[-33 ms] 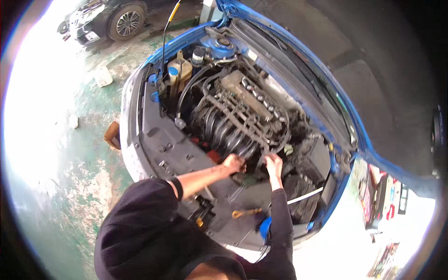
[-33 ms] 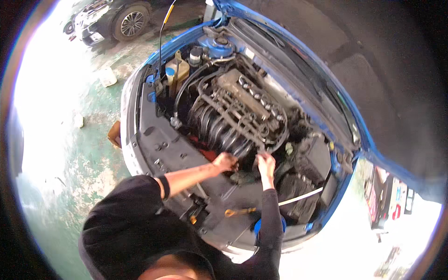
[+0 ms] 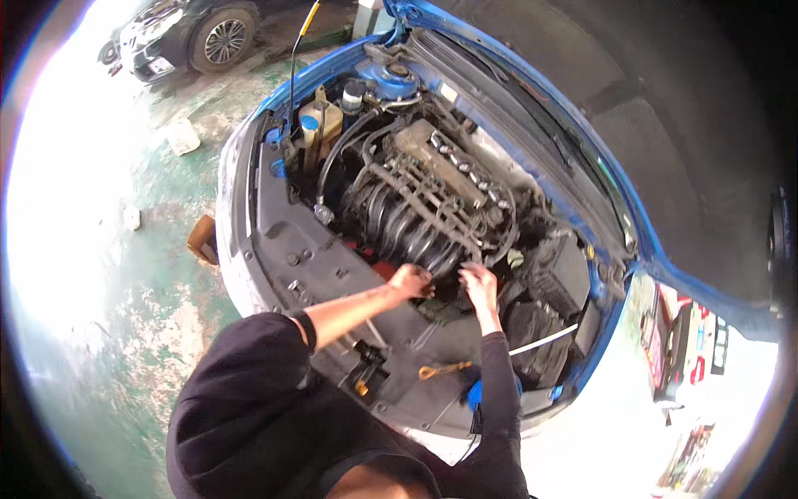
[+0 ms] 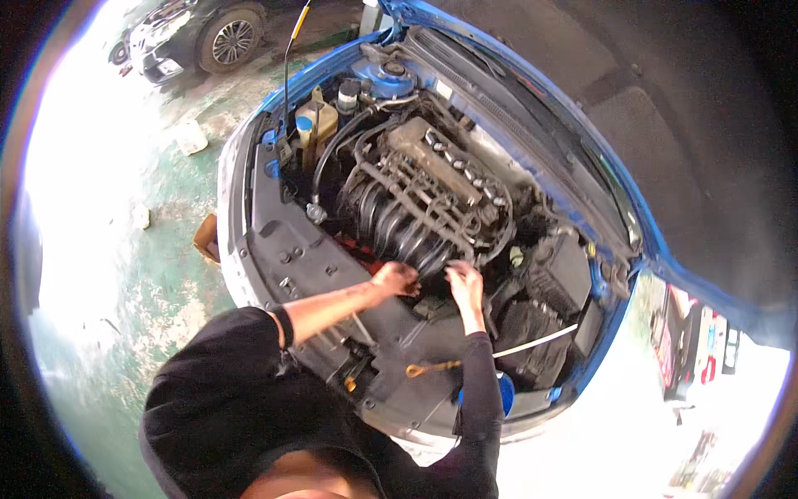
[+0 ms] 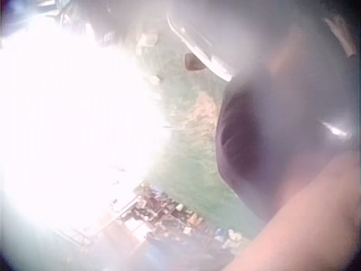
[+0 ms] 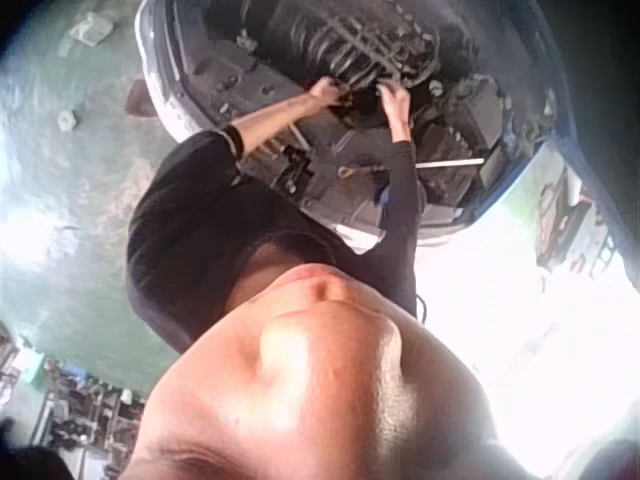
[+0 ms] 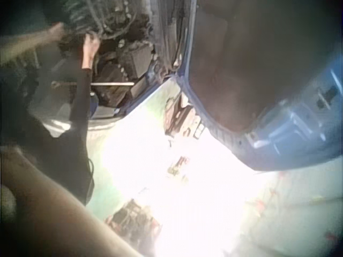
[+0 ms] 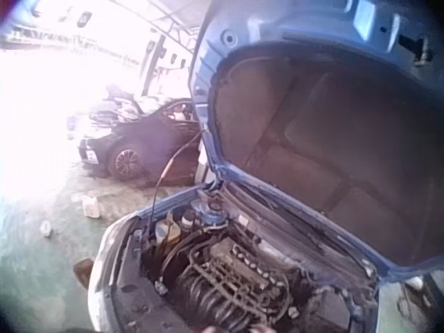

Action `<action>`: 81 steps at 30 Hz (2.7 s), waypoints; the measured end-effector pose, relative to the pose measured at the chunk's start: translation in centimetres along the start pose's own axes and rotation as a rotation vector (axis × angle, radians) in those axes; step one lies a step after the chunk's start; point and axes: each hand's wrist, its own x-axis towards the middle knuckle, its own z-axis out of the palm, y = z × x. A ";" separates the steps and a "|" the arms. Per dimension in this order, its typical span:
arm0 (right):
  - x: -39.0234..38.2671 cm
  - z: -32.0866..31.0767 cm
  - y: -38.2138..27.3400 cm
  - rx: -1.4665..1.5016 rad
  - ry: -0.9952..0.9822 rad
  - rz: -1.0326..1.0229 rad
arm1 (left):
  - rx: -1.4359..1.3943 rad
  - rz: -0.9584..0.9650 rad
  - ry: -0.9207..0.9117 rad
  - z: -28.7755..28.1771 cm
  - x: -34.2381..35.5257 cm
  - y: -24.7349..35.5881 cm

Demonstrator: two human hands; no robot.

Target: The person works on a car engine, removing a bolt with a wrench, wiping it with a paper towel, and then reinstalling it. The person also retrieves a paper towel from a roll and cleans the bolt before placing it back into the engine.

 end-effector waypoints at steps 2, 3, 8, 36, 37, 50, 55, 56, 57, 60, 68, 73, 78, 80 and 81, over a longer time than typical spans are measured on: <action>-3.6 3.7 -5.4 0.045 -0.158 -0.044 | 0.304 0.000 0.119 -2.4 -5.4 3.7; -5.3 5.6 -7.7 0.052 -0.231 -0.109 | 0.428 -0.025 0.153 -3.5 -8.1 5.4; -10.8 15.4 -14.1 -0.021 -0.259 -0.251 | 0.596 -0.028 0.178 -7.7 -17.7 9.1; -1.2 30.2 -5.2 -0.898 0.455 0.420 | 0.192 -0.379 0.252 -28.7 14.2 19.7; -1.3 30.1 -5.2 -0.901 0.477 0.351 | 0.249 -0.373 0.163 -28.4 15.0 18.9; -0.3 29.2 -7.2 -0.855 0.365 0.369 | -0.043 -0.561 0.132 -28.9 19.4 14.9; -0.2 29.0 -7.0 -0.849 0.391 0.334 | -0.196 -0.549 0.100 -28.2 19.8 15.5; -0.2 29.0 -7.0 -0.838 0.389 0.340 | -0.168 -0.537 0.143 -28.1 19.8 15.7; -0.3 29.0 -7.0 -0.820 0.387 0.339 | -0.148 -0.540 0.173 -27.9 19.4 15.6; -0.5 29.1 -7.0 -0.848 0.381 0.351 | 0.169 -0.432 0.063 -28.3 19.4 15.9; 3.8 28.3 -9.5 -0.470 0.446 0.518 | 0.753 -0.104 0.097 -30.0 15.7 19.7; 9.7 31.7 -15.1 0.544 0.398 0.290 | 0.448 -0.296 -0.094 -28.5 8.4 24.5; 8.7 35.1 -21.3 0.651 0.395 0.422 | 0.512 -0.226 -0.146 -27.1 -0.2 27.0; 6.4 36.2 -22.9 0.456 0.435 0.312 | 0.497 -0.250 -0.106 -26.6 -3.7 27.0; 5.0 36.3 -23.4 0.305 0.459 0.166 | 0.492 -0.277 -0.076 -26.4 -5.3 26.7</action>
